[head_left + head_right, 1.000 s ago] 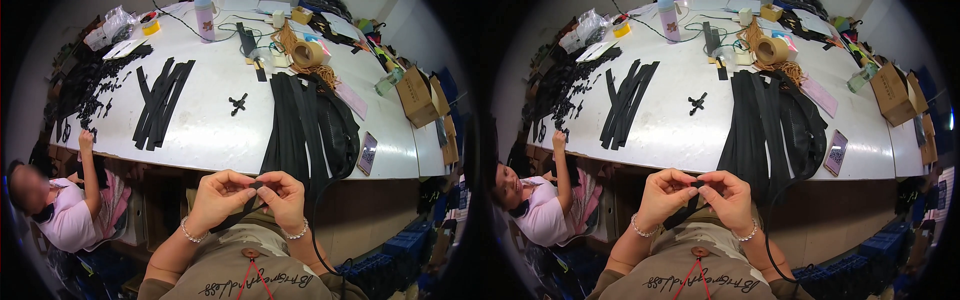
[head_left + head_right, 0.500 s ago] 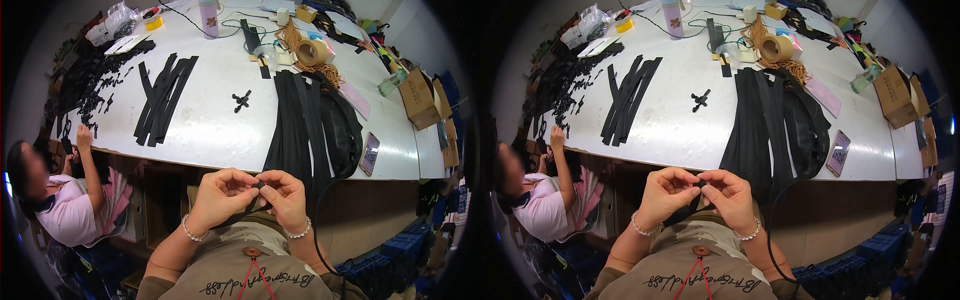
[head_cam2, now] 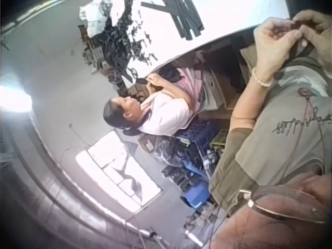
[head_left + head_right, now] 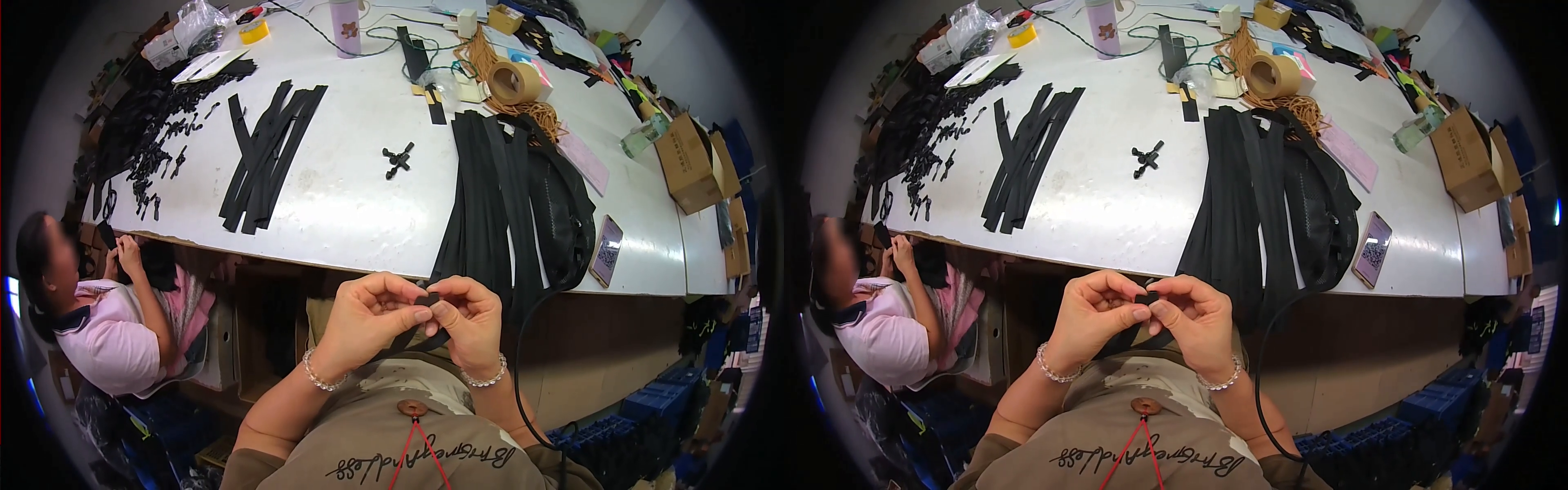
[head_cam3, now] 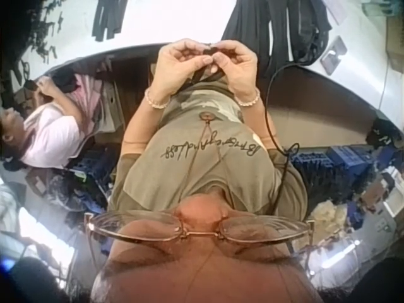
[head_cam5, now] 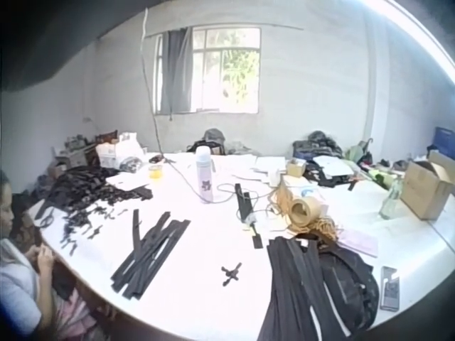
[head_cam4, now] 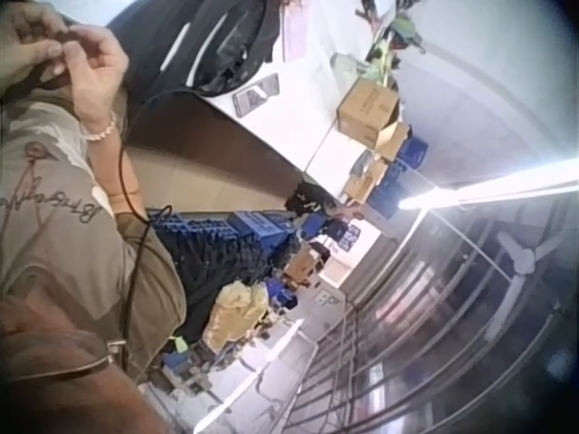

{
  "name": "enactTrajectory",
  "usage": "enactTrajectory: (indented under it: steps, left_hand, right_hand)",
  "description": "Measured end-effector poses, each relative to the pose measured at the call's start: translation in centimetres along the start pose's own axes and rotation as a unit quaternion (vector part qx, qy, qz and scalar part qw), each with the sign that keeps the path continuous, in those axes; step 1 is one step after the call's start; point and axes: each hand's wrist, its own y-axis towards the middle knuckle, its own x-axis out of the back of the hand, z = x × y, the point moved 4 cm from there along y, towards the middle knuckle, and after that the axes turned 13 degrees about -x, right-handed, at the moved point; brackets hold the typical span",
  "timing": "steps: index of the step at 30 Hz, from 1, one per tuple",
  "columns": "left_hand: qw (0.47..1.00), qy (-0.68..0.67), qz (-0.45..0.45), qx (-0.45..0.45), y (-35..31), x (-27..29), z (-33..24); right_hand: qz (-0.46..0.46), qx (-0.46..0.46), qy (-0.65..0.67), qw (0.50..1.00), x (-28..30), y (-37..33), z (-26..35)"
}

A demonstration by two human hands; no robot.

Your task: Thread plastic buckles onto black nylon fabric straps manually.

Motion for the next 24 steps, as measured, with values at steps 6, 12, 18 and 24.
enactTrajectory:
  steps: [6,12,18,24]
  left_hand:
    - [1.0,0.021,-0.001,-0.007,-0.1,-0.1,-0.1]
    - [0.998,0.063,-0.005,-0.019,-0.2,0.1,0.1]
    - [0.997,0.073,-0.015,-0.034,-0.1,0.0,0.1]
    - [0.997,0.061,-0.03,-0.024,-0.1,0.0,-0.1]
  right_hand:
    - [0.001,-0.021,0.066,0.998,0.0,-0.2,-0.6]
    - [-0.015,-0.047,0.122,0.991,-0.2,-0.4,-1.1]
    - [-0.038,0.007,0.102,0.994,-0.1,-0.3,-0.8]
    - [-0.025,-0.01,0.108,0.994,0.0,-0.2,-1.1]
